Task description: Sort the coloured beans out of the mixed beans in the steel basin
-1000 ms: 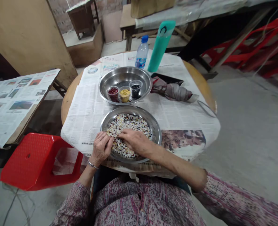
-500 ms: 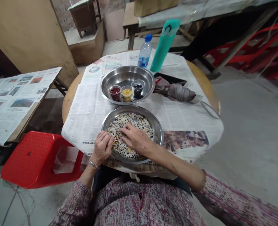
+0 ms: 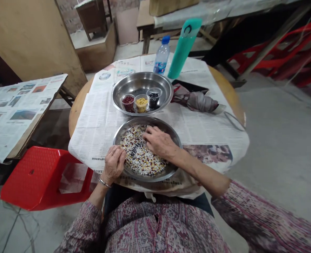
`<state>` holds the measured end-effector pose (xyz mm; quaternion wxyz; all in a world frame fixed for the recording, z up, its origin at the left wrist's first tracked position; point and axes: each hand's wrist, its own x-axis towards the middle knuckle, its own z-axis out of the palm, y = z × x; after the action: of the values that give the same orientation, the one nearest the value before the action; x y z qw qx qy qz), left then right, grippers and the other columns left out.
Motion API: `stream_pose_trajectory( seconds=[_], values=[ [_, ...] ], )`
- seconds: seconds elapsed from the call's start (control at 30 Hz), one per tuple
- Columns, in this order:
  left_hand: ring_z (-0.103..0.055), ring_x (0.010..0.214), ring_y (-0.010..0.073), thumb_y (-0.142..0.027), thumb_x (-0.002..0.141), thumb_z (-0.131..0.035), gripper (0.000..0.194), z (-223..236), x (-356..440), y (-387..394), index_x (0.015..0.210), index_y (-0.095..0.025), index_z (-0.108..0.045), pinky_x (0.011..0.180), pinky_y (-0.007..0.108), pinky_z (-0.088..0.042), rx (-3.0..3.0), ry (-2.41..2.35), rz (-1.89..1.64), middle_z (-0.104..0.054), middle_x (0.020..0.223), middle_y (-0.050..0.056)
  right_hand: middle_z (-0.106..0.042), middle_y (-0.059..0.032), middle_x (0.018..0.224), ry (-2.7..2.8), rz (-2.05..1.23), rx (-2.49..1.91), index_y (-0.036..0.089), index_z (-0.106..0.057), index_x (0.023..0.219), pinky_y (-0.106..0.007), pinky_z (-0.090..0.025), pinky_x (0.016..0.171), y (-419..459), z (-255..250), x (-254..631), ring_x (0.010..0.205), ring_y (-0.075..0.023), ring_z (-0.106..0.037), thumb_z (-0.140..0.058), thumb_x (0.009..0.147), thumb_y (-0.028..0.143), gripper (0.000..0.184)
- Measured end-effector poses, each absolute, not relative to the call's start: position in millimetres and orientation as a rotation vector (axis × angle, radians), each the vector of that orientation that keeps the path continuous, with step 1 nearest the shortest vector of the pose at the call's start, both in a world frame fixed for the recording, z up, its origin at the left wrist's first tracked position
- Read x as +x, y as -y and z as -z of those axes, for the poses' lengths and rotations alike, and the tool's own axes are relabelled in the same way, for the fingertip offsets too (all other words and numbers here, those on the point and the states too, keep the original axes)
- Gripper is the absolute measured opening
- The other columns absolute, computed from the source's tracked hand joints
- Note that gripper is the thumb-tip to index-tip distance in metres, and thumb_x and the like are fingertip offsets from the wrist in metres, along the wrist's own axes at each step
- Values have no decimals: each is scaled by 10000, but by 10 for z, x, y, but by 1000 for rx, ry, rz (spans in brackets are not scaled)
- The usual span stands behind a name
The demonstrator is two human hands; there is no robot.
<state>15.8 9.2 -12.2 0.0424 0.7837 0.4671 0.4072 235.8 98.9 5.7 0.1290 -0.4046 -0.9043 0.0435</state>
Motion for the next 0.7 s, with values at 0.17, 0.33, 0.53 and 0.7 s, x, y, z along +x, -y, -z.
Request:
stream_pose_trajectory(
  seconds=[0.17,0.33,0.53,0.7],
  values=[
    [-536,805,181,-154,976,-442,189,107,171,-90,806,-192,-517,835,367,-490,2409,-1409,-1261,-563,749,30,-641,-54,922,2575,-472,-1123,201,-641,909,-303,-485,773,-857,-88,2707,823,-177,-609,-460,838,91,224],
    [-531,797,183,-158,973,-447,194,107,180,-95,794,-197,-510,828,364,-489,2424,-1414,-1251,-556,739,30,-633,-71,983,2696,-696,-871,202,-642,1061,-314,-505,775,-504,-70,2685,857,-177,-616,-485,905,159,225],
    [-547,815,186,-161,970,-457,171,116,167,-100,815,-197,-519,848,372,-497,2411,-1436,-1234,-568,763,32,-646,-86,1029,2561,-507,-907,208,-650,1093,-358,-505,870,-765,-8,2397,964,-206,-593,-439,930,141,275],
    [-570,986,207,-165,956,-504,63,87,166,-95,990,-192,-549,922,386,-497,2367,-1406,-1287,-627,926,64,-624,-135,1205,2483,-305,-1165,159,-642,1169,-461,-449,971,-1077,-53,2036,1115,-288,-511,-557,906,283,303]
  ],
)
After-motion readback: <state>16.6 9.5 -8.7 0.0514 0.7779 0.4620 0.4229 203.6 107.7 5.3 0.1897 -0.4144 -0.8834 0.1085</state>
